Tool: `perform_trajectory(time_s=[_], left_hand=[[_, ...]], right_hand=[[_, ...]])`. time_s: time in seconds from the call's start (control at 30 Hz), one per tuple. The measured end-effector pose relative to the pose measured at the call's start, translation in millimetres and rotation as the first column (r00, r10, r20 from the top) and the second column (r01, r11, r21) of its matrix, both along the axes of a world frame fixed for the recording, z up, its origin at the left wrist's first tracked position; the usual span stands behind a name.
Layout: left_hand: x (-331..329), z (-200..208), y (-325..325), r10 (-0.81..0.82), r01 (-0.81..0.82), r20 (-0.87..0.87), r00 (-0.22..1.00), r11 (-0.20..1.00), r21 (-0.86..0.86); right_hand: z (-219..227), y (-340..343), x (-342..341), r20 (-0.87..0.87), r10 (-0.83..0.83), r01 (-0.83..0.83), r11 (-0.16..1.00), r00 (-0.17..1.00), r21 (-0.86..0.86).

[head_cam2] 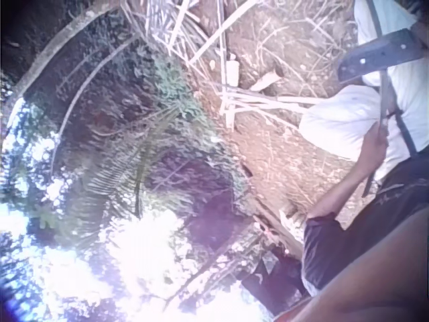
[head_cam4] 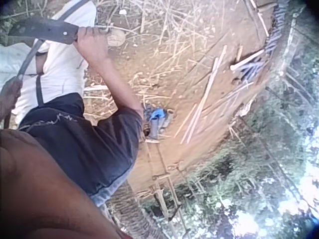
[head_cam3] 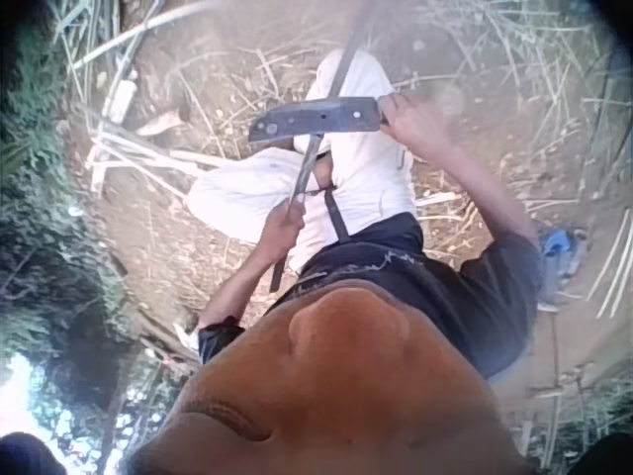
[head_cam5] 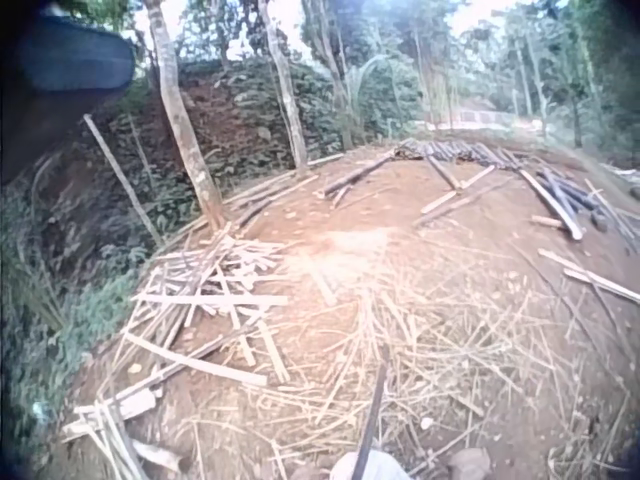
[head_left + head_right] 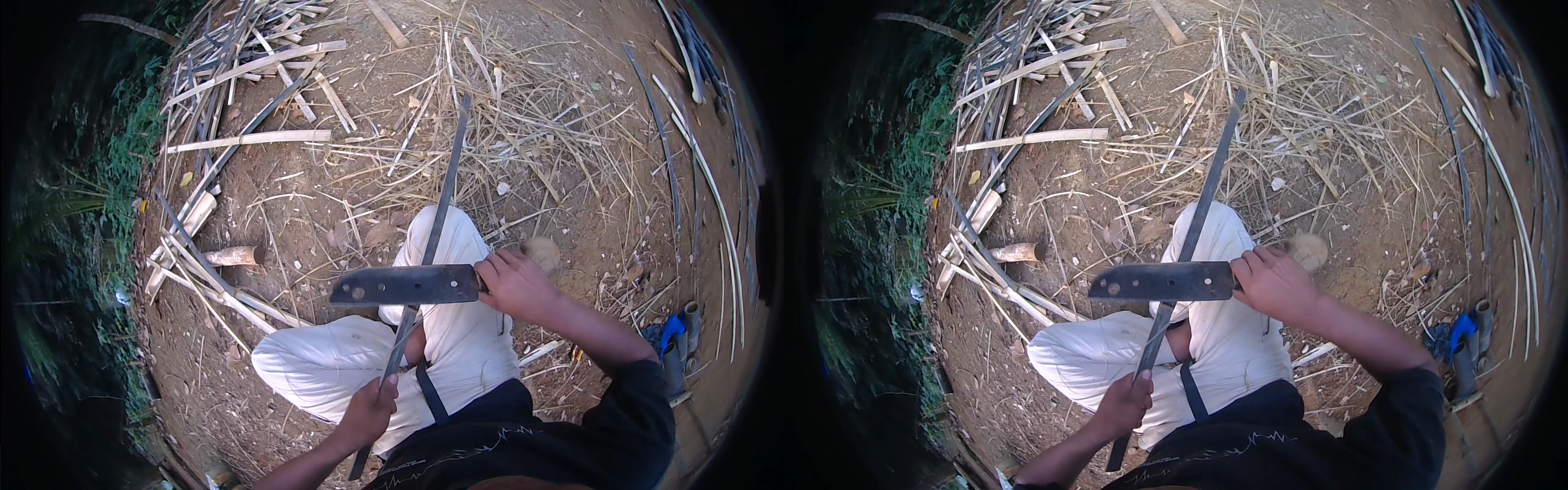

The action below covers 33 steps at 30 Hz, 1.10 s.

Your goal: The person shaves a long strip of bamboo using a knife while sitting on the ground outdoors.

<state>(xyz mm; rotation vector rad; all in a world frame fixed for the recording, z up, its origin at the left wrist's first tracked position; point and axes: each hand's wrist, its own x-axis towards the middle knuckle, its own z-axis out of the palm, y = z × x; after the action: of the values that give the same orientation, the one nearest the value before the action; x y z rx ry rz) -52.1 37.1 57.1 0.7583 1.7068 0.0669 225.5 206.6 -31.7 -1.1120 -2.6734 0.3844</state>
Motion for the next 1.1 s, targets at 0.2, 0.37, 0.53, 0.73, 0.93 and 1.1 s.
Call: perform_trajectory(time_s=[0.2, 0.37, 0.53, 0.73, 0.93, 1.1], left_hand=[[11, -2, -5, -0.127, 0.14, -0.084, 0.988, 0.974, 0.18], [13, -6, 0, -0.089, 0.096, -0.067, 0.994, 0.989, 0.111], [14, 10, -9, -0.104, 0.11, -0.086, 0.991, 0.991, 0.075], [14, 16, -11, -0.068, 0.07, -0.113, 0.991, 0.997, 0.016], [24, 14, -9, -0.13, 0.148, -0.218, 0.967, 0.987, 0.068], [25, 7, -11, -0.1, 0.118, -0.199, 0.975, 0.99, 0.083]], right_hand=[[-32, 81, 18, 0.251, -0.329, 0.386, 0.894, 0.91, -0.228], [-43, 115, 22, 0.206, -0.204, 0.217, 0.975, 0.957, -0.043], [-74, 156, 46, 0.316, -0.31, 0.359, 0.927, 0.897, -0.108], [-97, 183, 47, 0.337, -0.343, 0.407, 0.903, 0.877, -0.139], [-113, 236, 61, 0.378, -0.555, 0.656, 0.718, 0.741, -0.233], [-84, 246, 34, 0.362, -0.326, 0.41, 0.893, 0.873, -0.183]])
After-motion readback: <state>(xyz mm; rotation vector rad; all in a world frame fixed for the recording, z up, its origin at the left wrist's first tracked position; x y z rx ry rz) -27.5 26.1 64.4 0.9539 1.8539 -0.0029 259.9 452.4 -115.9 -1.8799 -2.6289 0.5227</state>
